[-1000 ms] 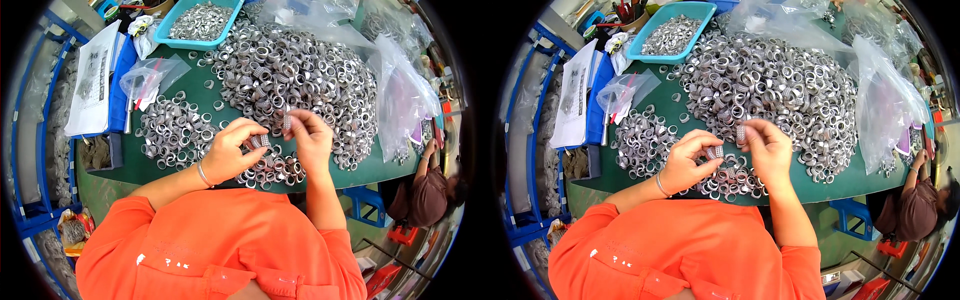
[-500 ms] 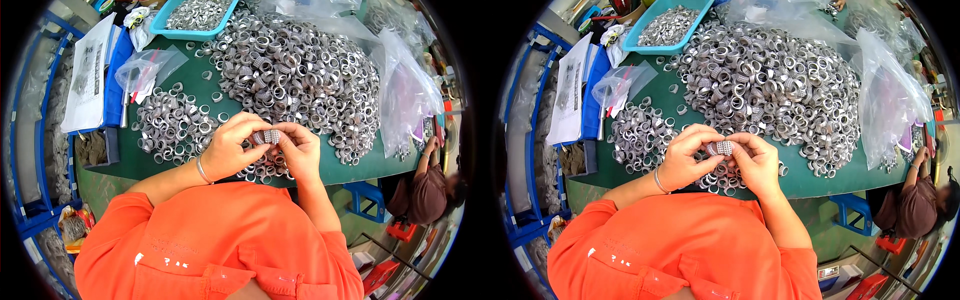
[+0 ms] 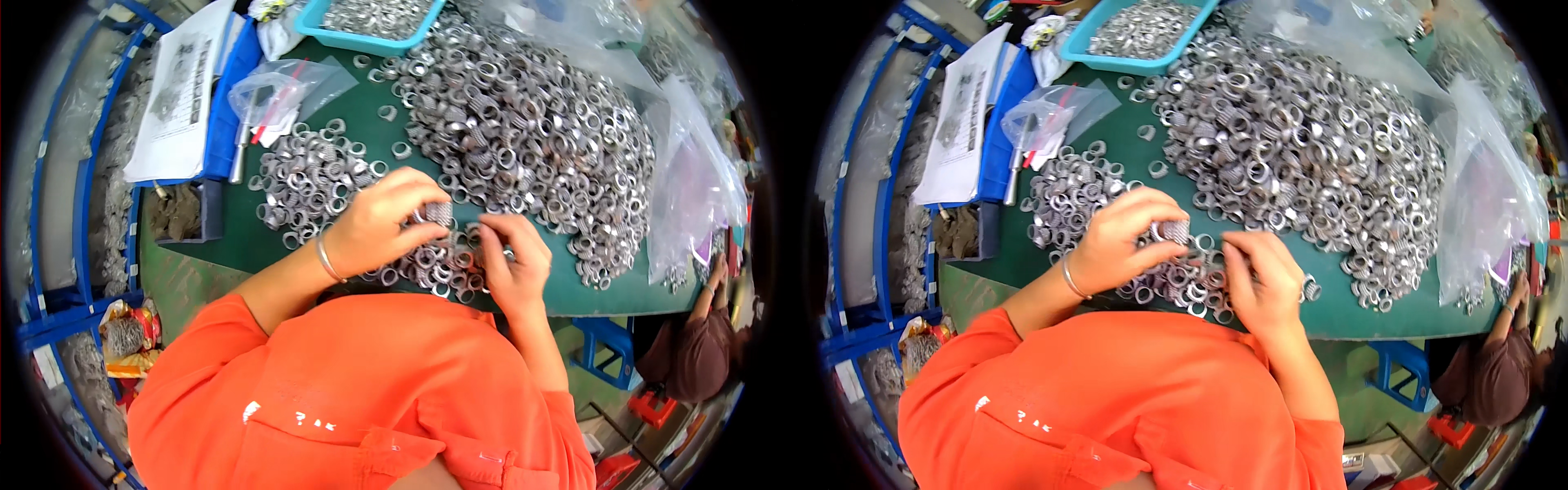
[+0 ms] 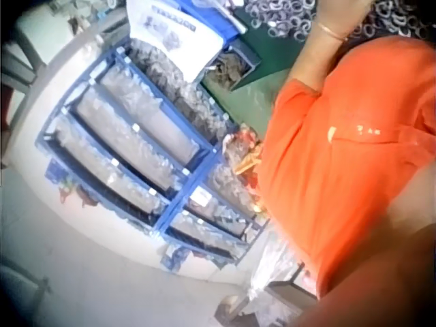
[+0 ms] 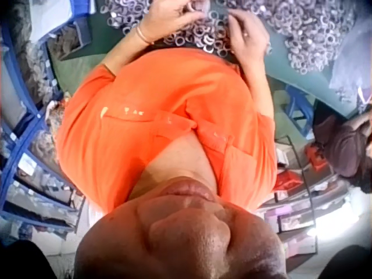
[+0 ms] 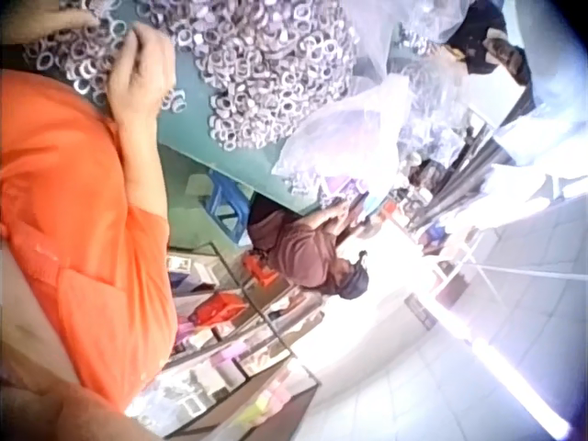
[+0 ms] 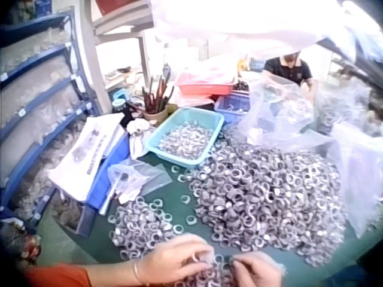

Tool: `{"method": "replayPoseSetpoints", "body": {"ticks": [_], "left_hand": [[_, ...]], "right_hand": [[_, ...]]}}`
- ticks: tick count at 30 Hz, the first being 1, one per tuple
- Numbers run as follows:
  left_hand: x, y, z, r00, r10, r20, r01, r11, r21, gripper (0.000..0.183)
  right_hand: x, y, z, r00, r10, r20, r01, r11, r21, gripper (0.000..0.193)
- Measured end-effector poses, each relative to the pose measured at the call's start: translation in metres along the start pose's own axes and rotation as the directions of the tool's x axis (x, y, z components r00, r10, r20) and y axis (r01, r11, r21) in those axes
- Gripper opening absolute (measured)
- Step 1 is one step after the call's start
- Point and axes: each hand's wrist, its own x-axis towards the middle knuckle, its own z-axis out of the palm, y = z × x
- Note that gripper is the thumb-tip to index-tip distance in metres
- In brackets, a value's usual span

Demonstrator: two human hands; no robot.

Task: The person unpackages sample rings, compares them against a reference sheet, and sorts metal rings from a pile on the table by hand before walking away from the workstation.

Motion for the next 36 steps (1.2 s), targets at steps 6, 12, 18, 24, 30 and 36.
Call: {"method": "replayPoseSetpoints", "body": {"ticks": [6, 12, 18, 24, 30, 36], "left_hand": [[-0.013, -0.023, -0.077, 0.959, -0.159, 0.233, 0.082, 0.948, 0.308, 0.034], [-0.013, -0.018, -0.082, 0.9, -0.255, 0.354, 0.122, 0.926, 0.357, 0.036], [0.015, -0.044, -0.068, 0.969, -0.056, 0.24, -0.051, 0.906, 0.419, 0.021], [0.037, -0.076, -0.03, 0.974, -0.074, 0.212, -0.044, 0.863, 0.503, 0.015], [0.032, -0.034, -0.024, 0.906, -0.34, 0.252, 0.396, 0.892, -0.219, 0.01], [0.02, -0.001, -0.007, 0.933, -0.178, 0.311, 0.287, 0.893, -0.348, 0.008]], "right_hand": [[-0.013, 0.02, -0.011, 0.997, -0.049, -0.054, 0.042, 0.991, -0.129, 0.012], [-0.009, 0.019, -0.008, 0.997, -0.07, -0.033, 0.066, 0.992, -0.104, 0.011], [-0.016, 0.023, -0.015, 0.995, -0.014, -0.095, 0.0, 0.989, -0.145, 0.01], [-0.015, 0.009, -0.018, 0.996, -0.035, -0.081, 0.023, 0.99, -0.139, 0.01], [-0.006, 0.007, -0.009, 0.997, -0.063, -0.041, 0.061, 0.997, -0.041, 0.016], [0.005, -0.008, 0.007, 0.997, 0.054, 0.059, -0.063, 0.985, 0.163, 0.02]]}}
